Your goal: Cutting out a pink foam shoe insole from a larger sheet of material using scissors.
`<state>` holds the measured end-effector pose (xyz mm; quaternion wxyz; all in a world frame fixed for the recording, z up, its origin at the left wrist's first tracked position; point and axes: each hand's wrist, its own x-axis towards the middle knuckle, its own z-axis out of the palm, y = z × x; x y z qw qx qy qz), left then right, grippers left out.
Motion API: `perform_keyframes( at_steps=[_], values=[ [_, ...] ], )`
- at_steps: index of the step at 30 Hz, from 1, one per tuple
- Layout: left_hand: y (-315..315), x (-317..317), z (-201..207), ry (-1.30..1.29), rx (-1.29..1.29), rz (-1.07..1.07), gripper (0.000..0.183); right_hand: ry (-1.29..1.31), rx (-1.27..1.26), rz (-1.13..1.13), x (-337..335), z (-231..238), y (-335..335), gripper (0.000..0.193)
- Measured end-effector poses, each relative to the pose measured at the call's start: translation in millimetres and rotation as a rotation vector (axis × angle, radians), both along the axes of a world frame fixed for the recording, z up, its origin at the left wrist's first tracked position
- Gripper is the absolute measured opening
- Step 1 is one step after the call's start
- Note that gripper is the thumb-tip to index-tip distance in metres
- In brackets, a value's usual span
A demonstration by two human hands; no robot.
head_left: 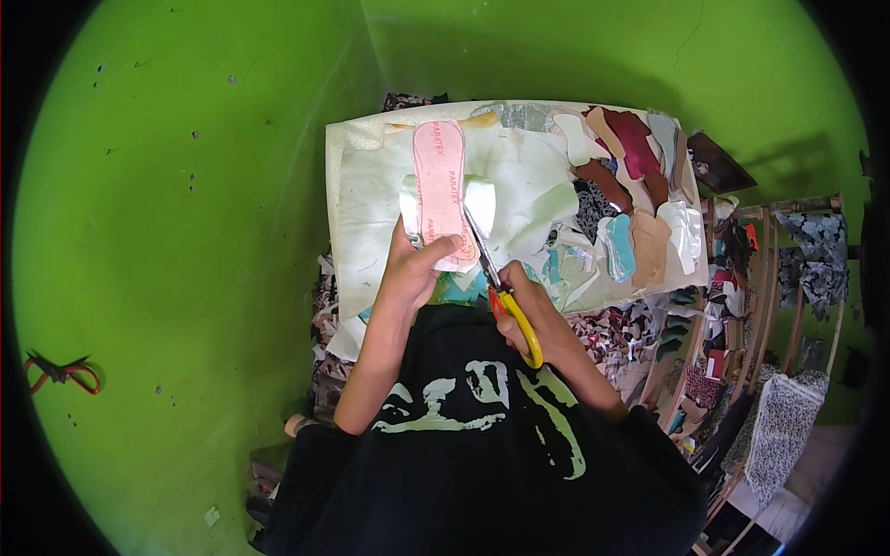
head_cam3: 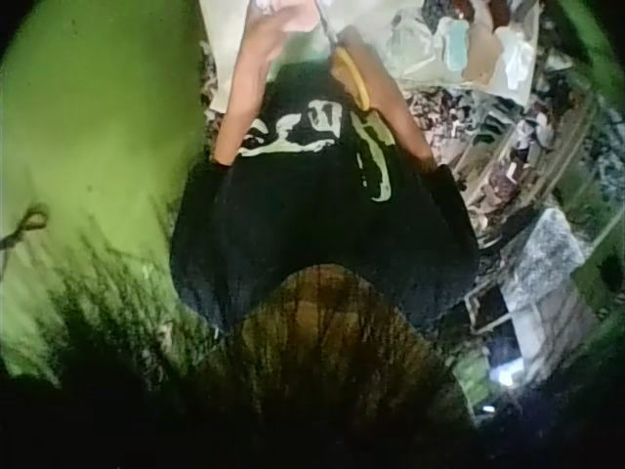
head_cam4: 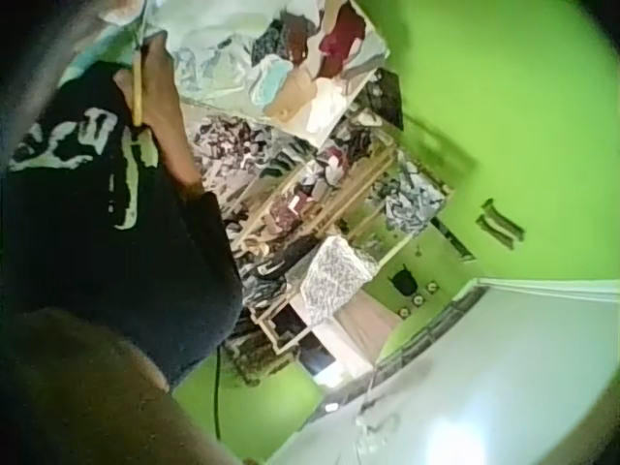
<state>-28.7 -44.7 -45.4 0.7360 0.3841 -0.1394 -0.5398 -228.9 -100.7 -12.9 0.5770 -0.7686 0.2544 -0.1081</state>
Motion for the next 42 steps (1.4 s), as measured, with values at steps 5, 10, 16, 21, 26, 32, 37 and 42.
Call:
perform_keyframes(
  at_steps=[5,10,16,21,26,32,37,42],
  values=[
    [2.3,-3.8,-2.5,0.136,0.016,-0.024,0.056,0.008,-0.010,-0.019,0.5,-10.8,2.1,0.070],
    [3.8,-3.2,-10.8,0.255,0.012,-0.059,0.049,-0.013,0.052,-0.055,2.6,-16.0,3.6,0.071],
    [1.8,-5.0,-11.7,0.188,0.039,0.108,0.058,-0.143,0.130,0.046,-6.5,-32.1,-5.5,0.062],
    [1.4,-12.4,-5.9,0.088,0.057,0.202,0.060,-0.398,0.601,-0.188,-14.4,-47.9,6.5,0.055],
    [3.1,-36.2,-10.9,-0.122,0.056,0.104,0.064,-0.503,0.359,-0.638,36.9,-22.1,8.5,0.039],
    [19.3,-20.0,-7.3,-0.195,0.069,-0.023,0.058,-0.362,0.369,-0.552,33.2,-2.0,7.3,0.033],
    [28.6,3.9,-5.9,-0.153,0.035,-0.025,0.051,-0.261,0.302,-0.440,29.1,1.4,10.9,0.032],
    [23.1,2.5,9.5,-0.421,0.128,0.055,0.040,-0.255,0.375,-0.360,24.1,8.8,13.3,0.032]
  ],
)
